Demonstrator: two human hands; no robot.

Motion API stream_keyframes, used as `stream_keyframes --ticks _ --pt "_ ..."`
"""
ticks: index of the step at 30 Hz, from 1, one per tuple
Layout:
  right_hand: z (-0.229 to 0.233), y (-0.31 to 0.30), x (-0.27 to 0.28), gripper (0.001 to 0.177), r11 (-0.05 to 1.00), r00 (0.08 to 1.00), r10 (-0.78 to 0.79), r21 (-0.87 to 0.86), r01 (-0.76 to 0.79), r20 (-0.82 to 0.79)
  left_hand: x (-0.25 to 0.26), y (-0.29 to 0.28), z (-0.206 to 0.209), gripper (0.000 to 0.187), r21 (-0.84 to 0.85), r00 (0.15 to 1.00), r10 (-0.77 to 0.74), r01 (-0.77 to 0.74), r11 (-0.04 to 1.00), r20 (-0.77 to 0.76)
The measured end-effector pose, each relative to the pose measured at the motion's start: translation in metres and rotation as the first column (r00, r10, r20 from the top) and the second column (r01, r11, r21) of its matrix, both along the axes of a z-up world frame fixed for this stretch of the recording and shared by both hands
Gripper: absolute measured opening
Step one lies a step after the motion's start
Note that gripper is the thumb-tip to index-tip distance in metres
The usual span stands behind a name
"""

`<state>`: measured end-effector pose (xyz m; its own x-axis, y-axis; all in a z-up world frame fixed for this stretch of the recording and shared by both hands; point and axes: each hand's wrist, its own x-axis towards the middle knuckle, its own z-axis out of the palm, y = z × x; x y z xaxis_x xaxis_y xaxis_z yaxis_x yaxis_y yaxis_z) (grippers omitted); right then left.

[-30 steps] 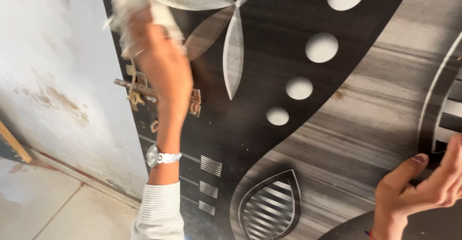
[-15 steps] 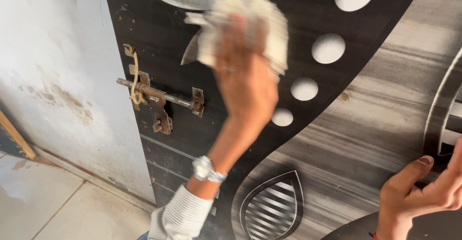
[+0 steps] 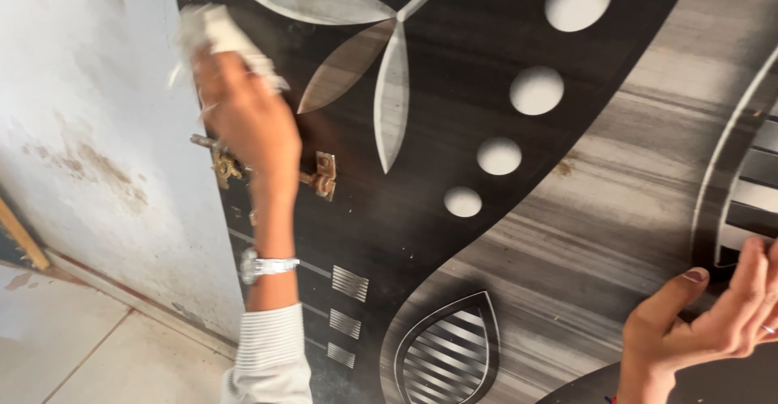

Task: The person wipes the surface of a dark metal door with a white cloth. They use their right hand to wipe in circular and back-and-forth motions while their left hand rests on the door for stability. The person cleans around the decorative leaf-shaped cutouts and the latch area.

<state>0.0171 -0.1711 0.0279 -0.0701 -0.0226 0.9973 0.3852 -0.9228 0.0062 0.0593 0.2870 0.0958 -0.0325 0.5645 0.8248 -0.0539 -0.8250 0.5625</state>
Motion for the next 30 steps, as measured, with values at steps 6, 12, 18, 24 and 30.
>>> stream_keyframes --ticks 6,12,18,24,30 --pt "-0.004 -0.003 0.003 0.049 1.0 1.0 -0.001 -0.029 0.001 0.0 0.014 -0.041 0.001 0.011 0.118 0.99 0.118 -0.126 0.985 0.074" --pt "0.005 0.005 -0.01 0.047 0.997 0.996 0.045 0.06 -0.04 -0.074 -0.004 -0.207 -0.03 0.082 0.539 0.865 -0.469 0.484 0.689 -0.178" --pt "0.002 -0.002 -0.007 0.048 0.999 0.999 0.033 -0.034 -0.033 0.009 0.0 -0.192 -0.033 0.074 0.731 0.841 -0.483 0.488 0.477 -0.246" --pt "0.0 -0.002 0.0 0.05 0.999 0.999 0.034 0.039 -0.034 0.011 0.005 -0.096 -0.019 0.039 -0.03 0.922 -0.353 0.362 0.932 0.155" --pt "0.0 -0.002 -0.003 0.052 0.988 0.994 0.093 0.129 -0.086 -0.053 -0.021 -0.236 -0.078 0.072 0.315 0.85 -0.516 0.521 0.793 -0.107"
